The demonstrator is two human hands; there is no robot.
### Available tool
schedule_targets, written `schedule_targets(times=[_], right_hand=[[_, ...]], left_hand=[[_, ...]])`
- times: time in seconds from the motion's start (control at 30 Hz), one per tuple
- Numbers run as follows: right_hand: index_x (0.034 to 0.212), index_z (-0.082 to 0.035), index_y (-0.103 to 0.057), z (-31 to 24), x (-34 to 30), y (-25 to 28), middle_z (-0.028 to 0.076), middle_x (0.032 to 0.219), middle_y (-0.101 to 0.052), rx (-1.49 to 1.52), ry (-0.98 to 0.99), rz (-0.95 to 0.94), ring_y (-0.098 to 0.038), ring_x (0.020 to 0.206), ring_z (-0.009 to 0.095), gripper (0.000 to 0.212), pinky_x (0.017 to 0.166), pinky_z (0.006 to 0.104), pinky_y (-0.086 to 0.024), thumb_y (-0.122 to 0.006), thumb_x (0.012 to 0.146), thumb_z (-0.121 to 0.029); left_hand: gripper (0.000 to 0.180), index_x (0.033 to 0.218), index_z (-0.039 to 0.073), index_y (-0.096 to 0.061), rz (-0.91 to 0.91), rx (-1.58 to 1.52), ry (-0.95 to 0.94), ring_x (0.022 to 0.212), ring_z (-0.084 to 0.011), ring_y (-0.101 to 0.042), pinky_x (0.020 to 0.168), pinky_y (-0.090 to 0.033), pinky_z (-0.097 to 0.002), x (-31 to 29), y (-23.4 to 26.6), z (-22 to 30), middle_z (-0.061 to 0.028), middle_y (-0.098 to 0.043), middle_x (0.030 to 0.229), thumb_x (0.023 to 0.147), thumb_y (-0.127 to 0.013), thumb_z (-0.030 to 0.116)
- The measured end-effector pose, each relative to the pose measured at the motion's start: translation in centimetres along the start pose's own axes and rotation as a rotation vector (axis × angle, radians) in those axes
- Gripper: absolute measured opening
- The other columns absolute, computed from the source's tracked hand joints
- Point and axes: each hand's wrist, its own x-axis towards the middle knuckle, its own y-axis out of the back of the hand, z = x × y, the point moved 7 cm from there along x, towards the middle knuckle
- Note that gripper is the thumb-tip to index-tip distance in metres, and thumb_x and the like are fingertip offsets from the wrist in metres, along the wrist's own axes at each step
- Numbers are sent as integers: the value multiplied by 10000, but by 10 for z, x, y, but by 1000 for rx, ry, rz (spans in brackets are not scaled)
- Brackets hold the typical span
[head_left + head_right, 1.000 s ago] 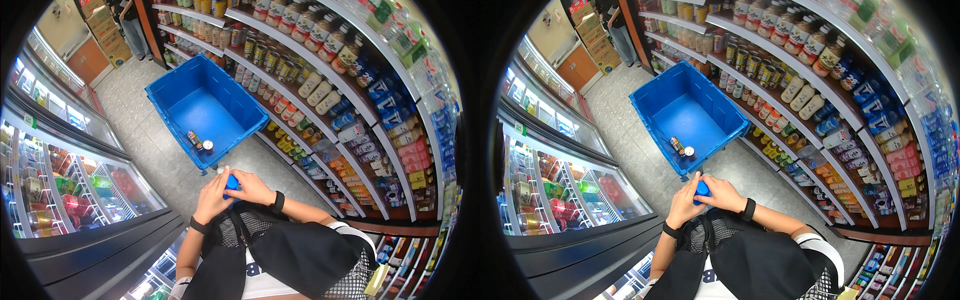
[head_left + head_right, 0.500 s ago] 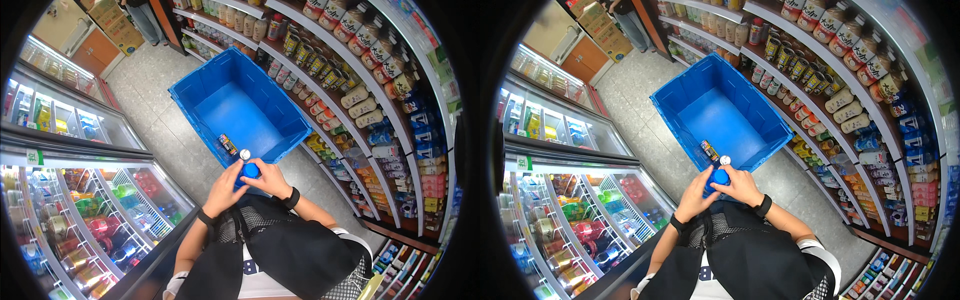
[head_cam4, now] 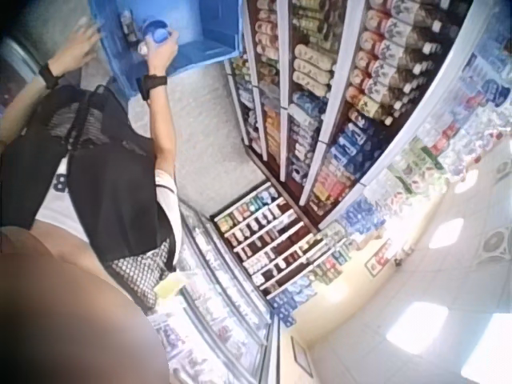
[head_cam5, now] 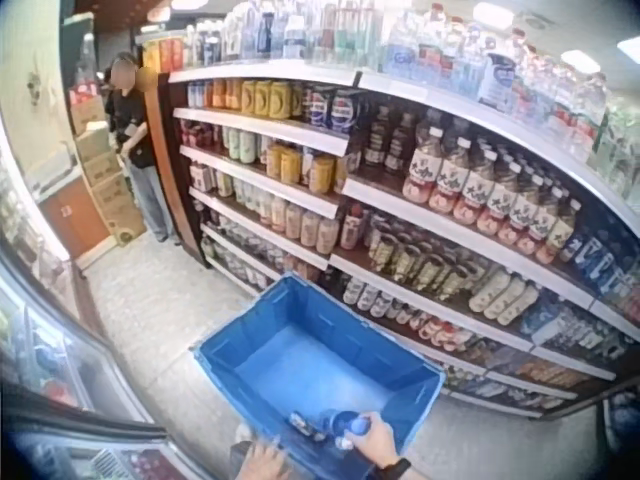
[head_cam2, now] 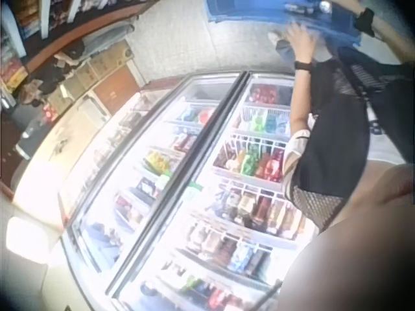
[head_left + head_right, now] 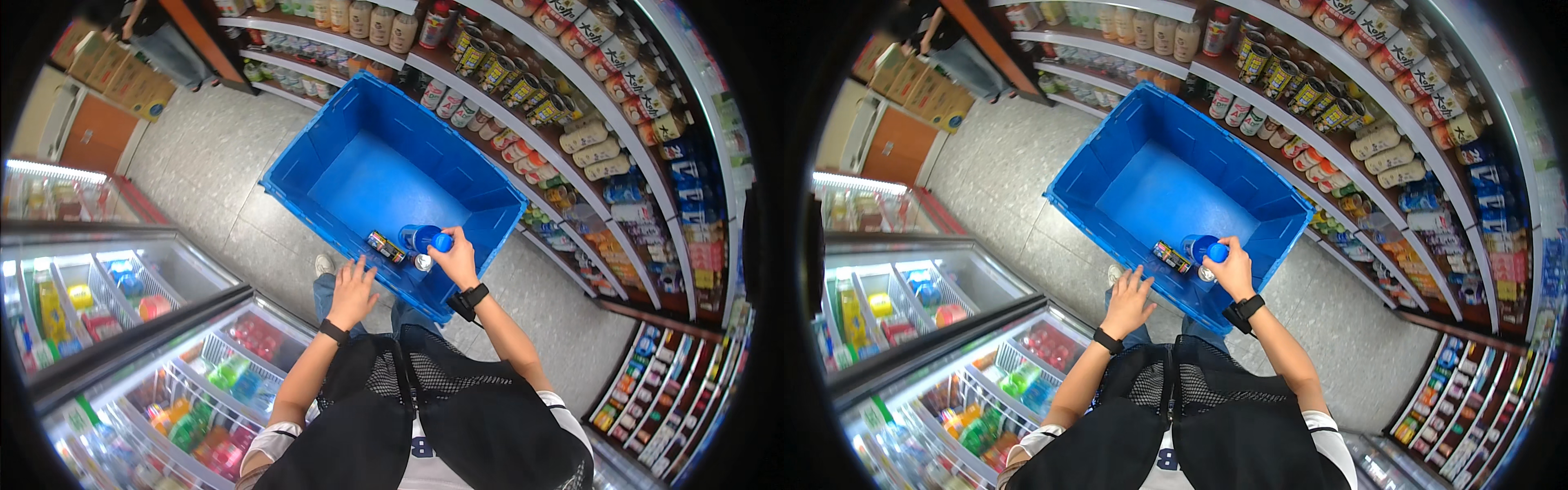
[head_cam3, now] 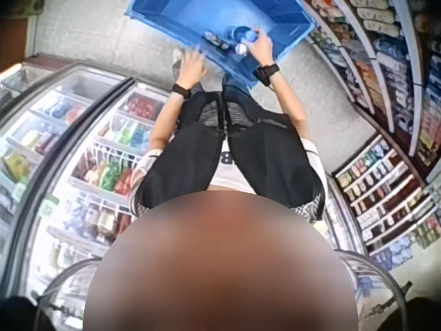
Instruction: Picking various bottled and canned beverages from shelves and placing them into a blue plastic crate.
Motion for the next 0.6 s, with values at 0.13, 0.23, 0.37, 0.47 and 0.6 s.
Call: schedule_targets(times=[0.13, 0.23, 0.37, 0.47, 0.6], right_hand=[[981, -13, -549, 14, 20, -51, 206, 835, -670, -184, -187, 20, -663, 798, 374, 483, 726, 435, -528, -785, 652, -277], [1003, -3, -573, 30, 35, -75, 227, 884, -674, -326, -295, 7, -658, 847, 389, 506, 763, 442, -527, -783, 647, -296], [1034, 3, -583, 59, 47, -104, 229, 967, -670, -501, -504, -182, -657, 917, 376, 567, 813, 447, -533, -807, 631, -327], [1151, 10, -485, 72, 46, -130, 233, 1019, -654, -464, -622, -114, -636, 971, 393, 715, 849, 441, -522, -822, 627, -340], [1148, 9, -408, 97, 51, -155, 259, 1032, -633, -367, -625, -202, -618, 990, 413, 732, 847, 443, -512, -823, 639, -315]], left_hand=[[493, 1250, 64, -526, -47, -156, -186, 1189, -377, -468, 1000, -393, -460, 3, 26, -28, -188, -433, 1386, 824, -659, 274], [454, 1218, 60, -543, -170, -347, -238, 1126, -352, -532, 970, -415, -448, 5, 47, -51, -159, -509, 1315, 834, -646, 280], [408, 1176, 41, -560, -109, -240, -121, 1062, -337, -579, 907, -456, -422, -18, 86, -126, -145, -634, 1109, 850, -634, 275], [393, 1146, 29, -583, -19, -250, 44, 1005, -365, -602, 869, -472, -437, -48, 118, -201, -189, -643, 1072, 829, -648, 253], [400, 1154, 19, -584, 8, -223, 217, 984, -384, -604, 844, -483, -449, -69, 128, -264, -209, -643, 1054, 821, -652, 229]])
